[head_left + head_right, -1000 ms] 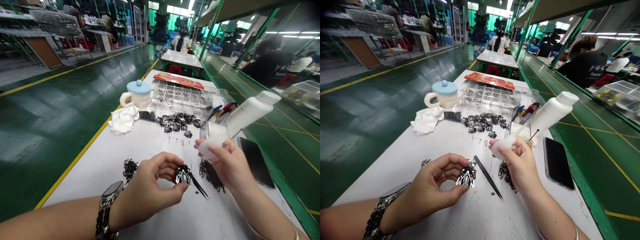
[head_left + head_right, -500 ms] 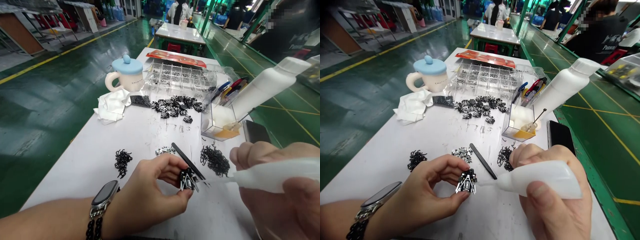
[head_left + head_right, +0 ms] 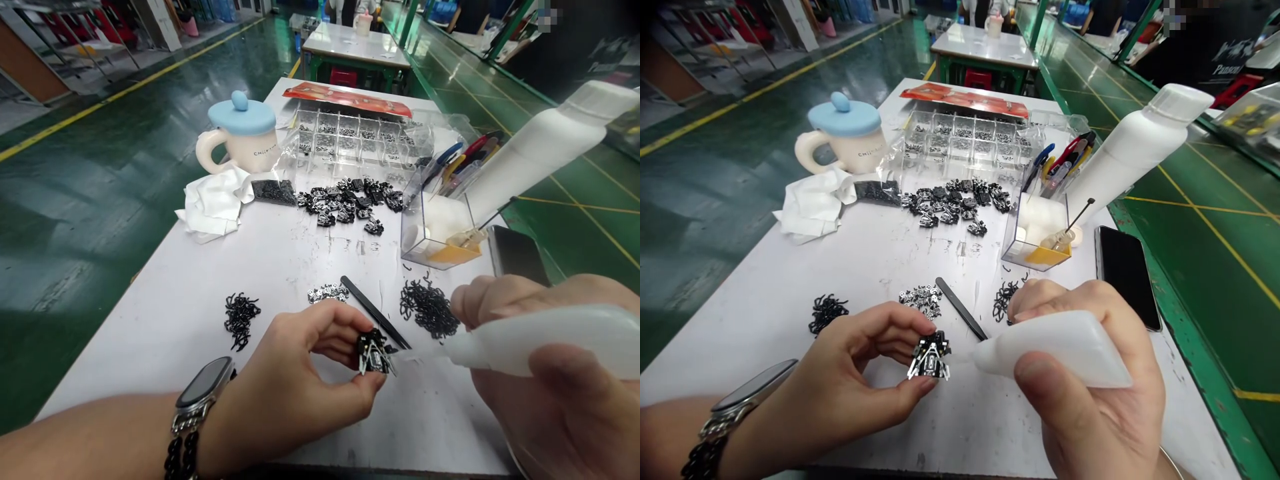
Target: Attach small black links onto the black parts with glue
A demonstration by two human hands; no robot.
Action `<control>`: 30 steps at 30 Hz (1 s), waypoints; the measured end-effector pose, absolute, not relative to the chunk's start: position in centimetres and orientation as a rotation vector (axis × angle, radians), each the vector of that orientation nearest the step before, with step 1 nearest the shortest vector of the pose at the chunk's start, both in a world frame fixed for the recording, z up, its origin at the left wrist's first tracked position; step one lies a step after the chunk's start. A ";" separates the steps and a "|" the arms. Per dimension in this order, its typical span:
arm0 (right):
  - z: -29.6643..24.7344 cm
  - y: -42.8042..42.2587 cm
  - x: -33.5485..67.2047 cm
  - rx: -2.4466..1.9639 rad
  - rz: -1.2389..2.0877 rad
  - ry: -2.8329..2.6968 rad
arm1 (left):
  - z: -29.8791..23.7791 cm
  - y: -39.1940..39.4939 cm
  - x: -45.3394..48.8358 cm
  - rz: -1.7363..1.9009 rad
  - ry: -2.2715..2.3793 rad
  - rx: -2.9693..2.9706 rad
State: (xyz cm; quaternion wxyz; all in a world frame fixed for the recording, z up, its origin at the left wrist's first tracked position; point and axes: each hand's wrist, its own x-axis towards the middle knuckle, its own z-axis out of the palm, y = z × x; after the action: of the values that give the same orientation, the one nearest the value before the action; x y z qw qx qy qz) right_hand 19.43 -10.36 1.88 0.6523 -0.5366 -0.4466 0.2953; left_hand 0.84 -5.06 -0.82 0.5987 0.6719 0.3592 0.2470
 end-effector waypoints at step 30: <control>1.9 -10.2 19.6 -1.159 0.710 -0.964 | -1.0 -5.2 0.6 0.593 0.833 1.569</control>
State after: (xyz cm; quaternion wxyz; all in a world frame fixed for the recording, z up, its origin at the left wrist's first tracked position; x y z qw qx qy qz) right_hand 19.63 -10.19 1.90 0.6726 -0.5146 -0.4283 0.3152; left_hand 0.64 -5.24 -1.04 0.5926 0.6750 0.3581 0.2551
